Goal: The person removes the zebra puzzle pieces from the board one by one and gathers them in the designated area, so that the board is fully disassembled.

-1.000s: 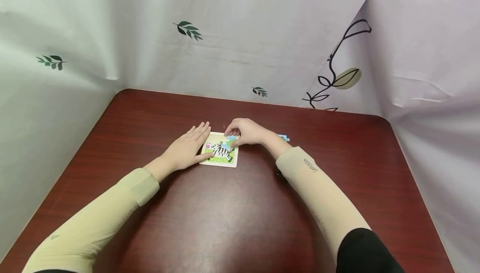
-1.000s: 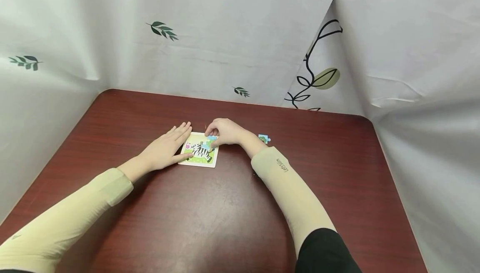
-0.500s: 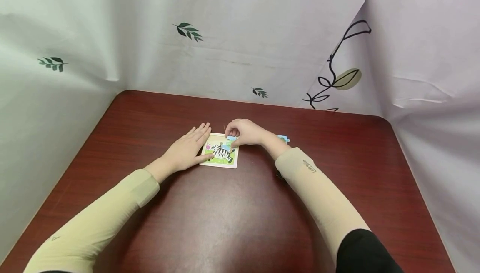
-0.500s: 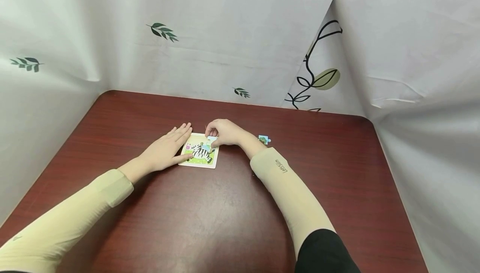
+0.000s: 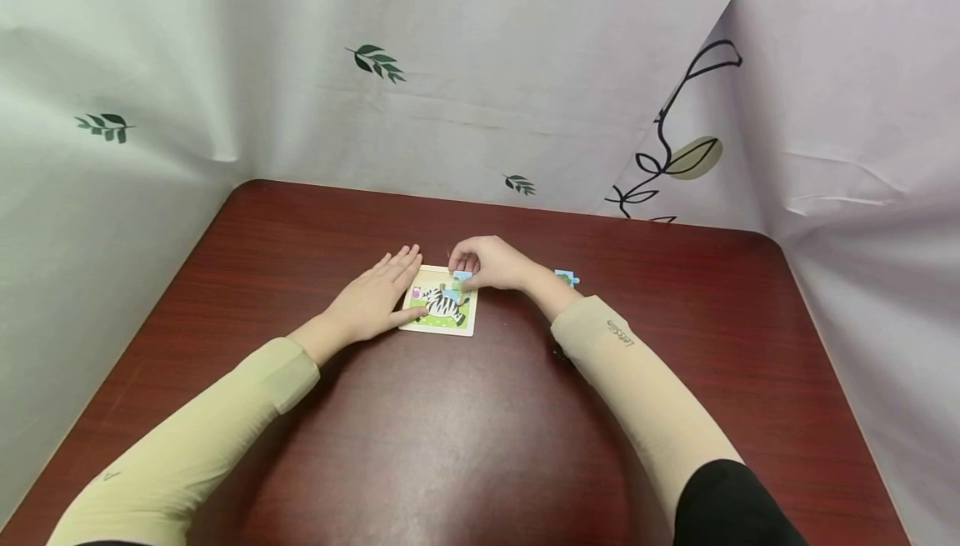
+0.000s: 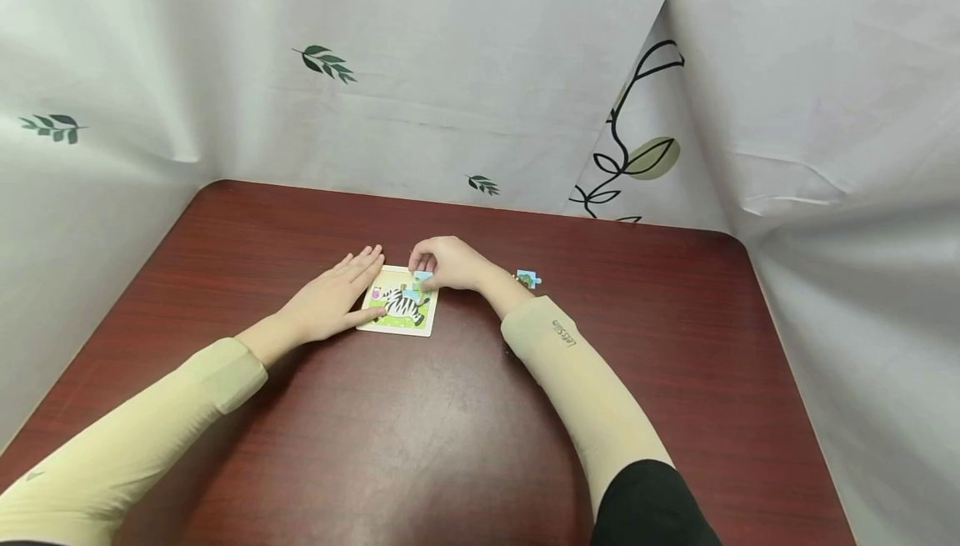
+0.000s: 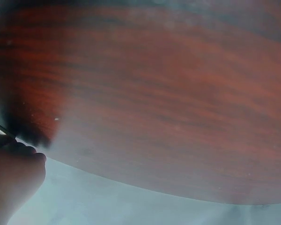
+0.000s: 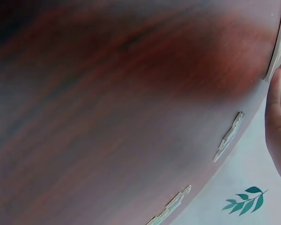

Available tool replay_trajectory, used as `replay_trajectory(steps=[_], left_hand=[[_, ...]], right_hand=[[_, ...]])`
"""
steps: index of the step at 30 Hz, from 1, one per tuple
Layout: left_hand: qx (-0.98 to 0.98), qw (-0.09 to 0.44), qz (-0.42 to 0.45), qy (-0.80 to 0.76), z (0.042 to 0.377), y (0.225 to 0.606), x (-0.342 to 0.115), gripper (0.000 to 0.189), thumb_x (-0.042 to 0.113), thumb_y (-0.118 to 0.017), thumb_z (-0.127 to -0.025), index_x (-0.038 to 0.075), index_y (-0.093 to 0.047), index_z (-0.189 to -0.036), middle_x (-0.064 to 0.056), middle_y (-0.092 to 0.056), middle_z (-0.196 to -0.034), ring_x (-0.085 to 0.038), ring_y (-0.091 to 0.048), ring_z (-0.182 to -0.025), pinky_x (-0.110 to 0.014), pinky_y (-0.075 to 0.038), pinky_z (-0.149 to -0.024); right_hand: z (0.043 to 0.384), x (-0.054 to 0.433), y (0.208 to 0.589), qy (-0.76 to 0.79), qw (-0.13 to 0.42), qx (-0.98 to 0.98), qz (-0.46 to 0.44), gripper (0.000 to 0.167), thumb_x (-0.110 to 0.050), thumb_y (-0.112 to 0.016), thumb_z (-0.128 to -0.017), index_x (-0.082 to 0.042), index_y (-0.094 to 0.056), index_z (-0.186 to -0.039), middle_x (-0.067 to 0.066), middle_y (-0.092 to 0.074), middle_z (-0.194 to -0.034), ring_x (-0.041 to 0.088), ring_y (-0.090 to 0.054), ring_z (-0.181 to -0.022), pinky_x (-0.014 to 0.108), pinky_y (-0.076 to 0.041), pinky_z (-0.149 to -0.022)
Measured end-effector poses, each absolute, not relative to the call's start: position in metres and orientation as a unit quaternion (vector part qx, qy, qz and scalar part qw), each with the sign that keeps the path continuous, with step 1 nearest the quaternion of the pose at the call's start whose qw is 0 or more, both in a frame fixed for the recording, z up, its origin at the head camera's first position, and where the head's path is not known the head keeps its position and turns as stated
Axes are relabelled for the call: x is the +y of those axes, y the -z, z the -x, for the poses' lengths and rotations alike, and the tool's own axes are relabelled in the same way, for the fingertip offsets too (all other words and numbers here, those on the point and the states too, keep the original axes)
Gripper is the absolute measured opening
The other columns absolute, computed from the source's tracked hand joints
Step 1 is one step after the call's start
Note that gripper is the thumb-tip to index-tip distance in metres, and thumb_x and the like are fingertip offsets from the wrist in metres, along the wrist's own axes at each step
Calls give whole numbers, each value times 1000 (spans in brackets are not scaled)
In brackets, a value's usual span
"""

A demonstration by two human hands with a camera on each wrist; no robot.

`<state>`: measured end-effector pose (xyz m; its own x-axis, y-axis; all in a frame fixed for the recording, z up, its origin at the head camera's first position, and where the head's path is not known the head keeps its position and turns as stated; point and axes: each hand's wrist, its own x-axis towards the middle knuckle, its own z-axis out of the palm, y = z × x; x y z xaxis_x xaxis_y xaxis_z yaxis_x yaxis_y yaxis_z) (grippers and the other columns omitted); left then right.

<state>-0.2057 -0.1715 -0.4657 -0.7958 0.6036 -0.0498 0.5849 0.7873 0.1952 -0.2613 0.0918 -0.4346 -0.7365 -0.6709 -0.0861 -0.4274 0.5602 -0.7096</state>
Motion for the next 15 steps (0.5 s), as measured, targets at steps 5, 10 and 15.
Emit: replay_trajectory(steps=[5,10,15], left_hand=[[943,54,-317,-84,205,465,-171,96,58,-60,-103,-5,-25,-166,-21,-18,-177,-35,-19,-166,-50,-17,-137],[943,55,-318,-84,206,465,-170,96,58,-60,-103,-6,-25,-165,-21,-19,-177,-35,-19,-166,-51,-17,-137],[943,56,-317,-81,206,465,-171,96,58,-60,-103,-6,-24,-166,-21,-18,-177,-35,-18,-166,-51,-16,-137]], right_hand=[[262,95,435,372,180,858,305,22,-5,-87,-86,-4,-76,-106,6,-73,-93,13,-66,-85,19,-57,-77],[263,103,431,406,176,852,279,15,-5,-85,-88,-4,-78,-100,5,-74,-87,11,-67,-80,20,-57,-76],[264,122,423,416,167,856,257,13,-5,-86,-87,-5,-79,-98,5,-75,-85,11,-68,-79,22,-58,-75]])
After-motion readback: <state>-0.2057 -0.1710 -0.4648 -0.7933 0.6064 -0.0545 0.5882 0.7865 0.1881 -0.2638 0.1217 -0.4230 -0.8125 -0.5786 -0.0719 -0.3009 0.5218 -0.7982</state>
